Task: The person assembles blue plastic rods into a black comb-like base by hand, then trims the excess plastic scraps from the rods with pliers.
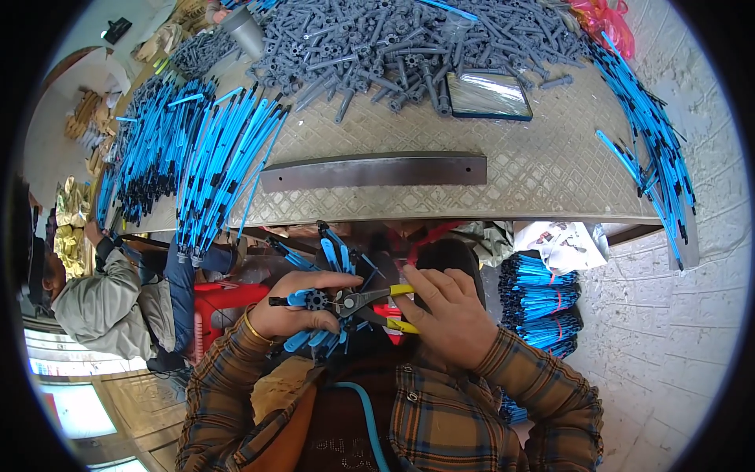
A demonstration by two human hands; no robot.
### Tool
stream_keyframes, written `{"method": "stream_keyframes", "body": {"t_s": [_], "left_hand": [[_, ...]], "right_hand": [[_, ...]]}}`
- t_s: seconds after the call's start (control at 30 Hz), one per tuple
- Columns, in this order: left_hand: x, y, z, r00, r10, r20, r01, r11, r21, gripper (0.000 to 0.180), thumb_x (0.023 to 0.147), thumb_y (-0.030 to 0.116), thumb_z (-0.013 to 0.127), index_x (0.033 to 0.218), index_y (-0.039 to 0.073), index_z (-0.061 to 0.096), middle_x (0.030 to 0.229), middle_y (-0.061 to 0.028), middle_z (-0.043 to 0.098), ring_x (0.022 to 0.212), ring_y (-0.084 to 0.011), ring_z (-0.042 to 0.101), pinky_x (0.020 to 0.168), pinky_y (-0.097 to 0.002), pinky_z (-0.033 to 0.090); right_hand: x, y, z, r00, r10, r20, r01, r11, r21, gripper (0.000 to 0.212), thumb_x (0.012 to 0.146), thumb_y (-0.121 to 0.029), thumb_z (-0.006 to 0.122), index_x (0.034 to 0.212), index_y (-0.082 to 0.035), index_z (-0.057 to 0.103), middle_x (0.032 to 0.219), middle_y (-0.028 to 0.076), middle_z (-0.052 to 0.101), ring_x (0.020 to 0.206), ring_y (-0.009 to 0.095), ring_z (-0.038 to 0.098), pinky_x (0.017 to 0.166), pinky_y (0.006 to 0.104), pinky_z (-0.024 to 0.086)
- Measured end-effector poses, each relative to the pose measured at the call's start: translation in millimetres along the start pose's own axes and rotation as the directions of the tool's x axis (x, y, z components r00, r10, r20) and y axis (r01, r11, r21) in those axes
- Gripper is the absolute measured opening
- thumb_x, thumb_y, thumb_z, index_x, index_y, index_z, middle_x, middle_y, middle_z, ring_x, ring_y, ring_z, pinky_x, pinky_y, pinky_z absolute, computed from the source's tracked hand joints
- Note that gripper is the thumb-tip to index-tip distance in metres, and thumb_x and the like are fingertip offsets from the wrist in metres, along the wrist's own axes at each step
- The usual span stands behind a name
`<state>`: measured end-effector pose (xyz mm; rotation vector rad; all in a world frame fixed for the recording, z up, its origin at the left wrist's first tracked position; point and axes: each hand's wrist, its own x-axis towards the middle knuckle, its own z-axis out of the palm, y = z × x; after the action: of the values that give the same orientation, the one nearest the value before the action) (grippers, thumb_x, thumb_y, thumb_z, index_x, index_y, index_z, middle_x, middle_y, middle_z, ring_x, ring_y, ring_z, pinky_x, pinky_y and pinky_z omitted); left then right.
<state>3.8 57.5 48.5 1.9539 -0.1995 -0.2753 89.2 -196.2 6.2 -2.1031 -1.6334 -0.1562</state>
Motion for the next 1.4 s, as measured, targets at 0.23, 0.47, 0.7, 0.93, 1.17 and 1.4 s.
{"method": "stream_keyframes", "body": {"t_s": [0.23,0.47,0.7,0.93,1.17,1.4], "left_hand": [[-0.4,4.1,-2.8,1.000,0.017,-0.007,-0.017,1.000,-0.001,0.069,0.063,0.033,0.078,0.122,0.007,0.054,0.096,-0.0092,0.064,0.082,-0.0176,0.059,0.076,-0.0306,0.047],[-2.6,2.9,-2.0,0.997,0.077,-0.009,-0.077,0.996,-0.042,0.067,0.064,0.028,0.078,0.122,0.005,0.053,0.106,-0.0126,0.063,0.090,-0.0199,0.062,0.078,-0.0318,0.047],[-5.8,1.2,-2.2,0.991,0.131,0.005,-0.130,0.991,-0.043,0.061,0.070,0.021,0.076,0.124,0.008,0.051,0.112,-0.0128,0.061,0.102,-0.0234,0.060,0.084,-0.0309,0.046],[-8.9,5.5,-4.1,0.995,0.092,0.023,-0.091,0.994,-0.068,0.060,0.071,0.021,0.075,0.124,0.007,0.051,0.116,-0.0132,0.059,0.105,-0.0238,0.059,0.088,-0.0317,0.045],[-10.6,8.0,-5.7,0.993,0.108,0.044,-0.106,0.993,-0.054,0.062,0.069,0.023,0.076,0.123,0.005,0.052,0.115,-0.0141,0.059,0.104,-0.0251,0.059,0.087,-0.0325,0.045],[-10.3,6.9,-4.8,0.995,0.098,0.029,-0.094,0.990,-0.107,0.063,0.066,0.026,0.078,0.120,0.003,0.054,0.108,-0.0160,0.062,0.098,-0.0268,0.061,0.084,-0.0344,0.046]], "right_hand": [[-1.1,1.0,16.0,1.000,0.000,-0.027,0.005,0.981,0.196,0.049,0.063,-0.010,0.068,0.109,-0.007,0.053,0.128,0.020,0.042,0.108,0.035,0.046,0.091,0.0464,0.037],[3.0,-8.4,16.5,0.998,0.052,-0.043,-0.045,0.989,0.142,0.051,0.060,-0.007,0.068,0.109,-0.006,0.053,0.129,0.021,0.041,0.109,0.036,0.045,0.090,0.0459,0.038],[1.6,-12.9,17.8,0.998,0.046,-0.040,-0.037,0.978,0.203,0.052,0.059,-0.006,0.068,0.110,-0.006,0.054,0.129,0.021,0.041,0.109,0.036,0.045,0.090,0.0455,0.038],[3.8,-17.8,14.4,0.999,0.053,-0.008,-0.050,0.974,0.222,0.052,0.059,-0.006,0.068,0.109,-0.006,0.054,0.129,0.021,0.041,0.108,0.036,0.045,0.090,0.0456,0.038],[5.3,-18.5,5.5,0.999,0.037,-0.028,-0.032,0.983,0.179,0.050,0.060,-0.008,0.068,0.108,-0.006,0.054,0.128,0.020,0.042,0.108,0.035,0.045,0.089,0.0465,0.038],[8.2,-16.1,2.8,0.999,0.014,-0.040,-0.011,0.996,0.087,0.048,0.060,-0.011,0.069,0.106,-0.009,0.056,0.128,0.018,0.043,0.106,0.033,0.046,0.086,0.0453,0.039]]}}
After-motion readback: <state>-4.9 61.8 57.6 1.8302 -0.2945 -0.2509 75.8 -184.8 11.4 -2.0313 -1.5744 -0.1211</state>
